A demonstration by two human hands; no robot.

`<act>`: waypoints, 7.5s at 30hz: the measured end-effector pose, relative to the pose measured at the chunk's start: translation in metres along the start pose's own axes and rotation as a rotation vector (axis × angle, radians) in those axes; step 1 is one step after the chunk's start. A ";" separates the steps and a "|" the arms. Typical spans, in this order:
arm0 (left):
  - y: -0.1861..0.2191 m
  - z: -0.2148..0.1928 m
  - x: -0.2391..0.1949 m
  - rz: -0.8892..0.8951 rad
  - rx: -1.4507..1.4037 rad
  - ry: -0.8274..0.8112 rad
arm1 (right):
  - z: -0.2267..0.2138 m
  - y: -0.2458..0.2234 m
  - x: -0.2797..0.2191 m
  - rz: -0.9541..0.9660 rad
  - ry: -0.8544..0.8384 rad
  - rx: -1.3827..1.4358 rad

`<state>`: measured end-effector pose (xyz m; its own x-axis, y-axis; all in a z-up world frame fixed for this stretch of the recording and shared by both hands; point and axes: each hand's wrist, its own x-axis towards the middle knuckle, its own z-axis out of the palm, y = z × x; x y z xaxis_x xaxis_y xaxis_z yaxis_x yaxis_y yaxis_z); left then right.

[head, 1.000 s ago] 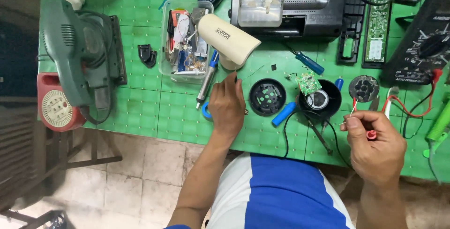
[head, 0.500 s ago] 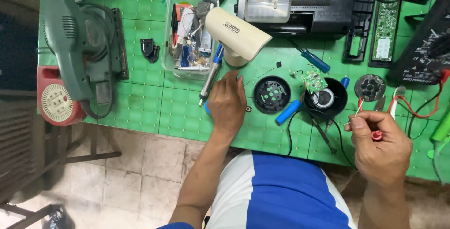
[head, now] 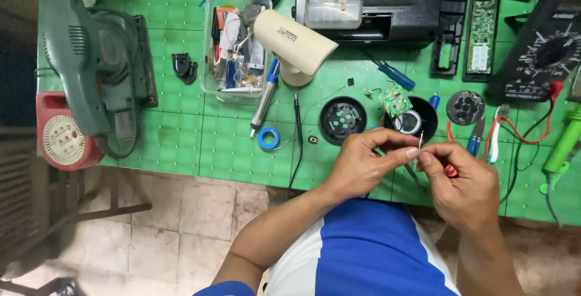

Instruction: Soldering wires to a small electronic circuit board and testing the connections with a multimeter.

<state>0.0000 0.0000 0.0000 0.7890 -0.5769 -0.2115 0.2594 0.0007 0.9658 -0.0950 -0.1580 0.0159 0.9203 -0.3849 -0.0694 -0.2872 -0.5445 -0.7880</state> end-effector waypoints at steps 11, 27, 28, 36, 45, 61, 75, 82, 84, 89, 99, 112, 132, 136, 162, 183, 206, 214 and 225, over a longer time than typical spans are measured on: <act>-0.007 0.006 -0.005 0.136 0.108 0.007 | -0.006 0.014 -0.005 -0.064 -0.035 -0.129; 0.029 -0.065 -0.051 0.349 0.297 0.288 | -0.029 0.017 -0.002 -0.028 0.089 -0.003; 0.026 -0.075 -0.053 0.350 0.296 0.287 | -0.030 0.018 -0.001 -0.027 0.091 -0.005; 0.024 -0.153 -0.050 0.319 0.349 0.774 | -0.031 0.019 0.000 0.086 0.131 0.007; 0.031 -0.227 -0.013 0.342 0.629 0.753 | -0.027 0.042 -0.009 0.158 0.026 0.084; 0.027 -0.270 0.042 0.311 0.886 0.681 | -0.007 0.118 -0.016 0.131 0.003 0.040; -0.007 -0.280 0.071 0.110 1.556 0.679 | 0.000 0.076 -0.013 0.172 0.035 0.009; -0.007 -0.280 0.079 0.051 1.524 0.633 | 0.001 0.083 -0.010 0.193 0.011 -0.001; -0.012 -0.286 0.083 0.080 1.509 0.659 | 0.002 0.086 -0.012 0.193 0.035 0.030; -0.002 -0.304 0.079 0.133 1.354 0.693 | 0.003 0.093 -0.011 0.223 0.033 0.037; 0.061 -0.289 0.057 -0.001 0.976 0.661 | 0.003 0.095 -0.010 0.186 0.011 0.050; 0.049 -0.287 0.073 -0.048 1.161 0.691 | 0.007 0.093 -0.013 0.183 0.024 -0.024; 0.011 -0.265 0.106 -0.043 1.332 0.498 | 0.002 0.085 -0.009 0.151 -0.039 -0.022; 0.001 -0.284 0.103 -0.003 1.376 0.529 | 0.005 0.080 -0.014 0.124 0.005 -0.063; 0.024 -0.244 0.088 -0.077 1.570 0.536 | 0.007 0.068 -0.007 0.061 -0.010 -0.061; 0.031 -0.271 0.094 -0.062 1.264 0.398 | 0.008 0.059 -0.011 0.102 0.009 -0.099; 0.025 -0.253 0.098 -0.152 1.353 0.402 | 0.012 0.045 -0.015 0.081 0.053 -0.072; 0.026 -0.266 0.097 -0.045 1.258 0.393 | 0.013 0.046 -0.016 0.058 0.050 -0.088; 0.037 -0.275 0.090 -0.049 1.110 0.350 | 0.015 0.046 -0.015 0.061 0.063 -0.101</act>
<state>0.2339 0.1728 -0.0242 0.9473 -0.2990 -0.1148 -0.1993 -0.8310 0.5194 -0.1184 -0.1660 -0.0281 0.8828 -0.4639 -0.0737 -0.3699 -0.5899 -0.7178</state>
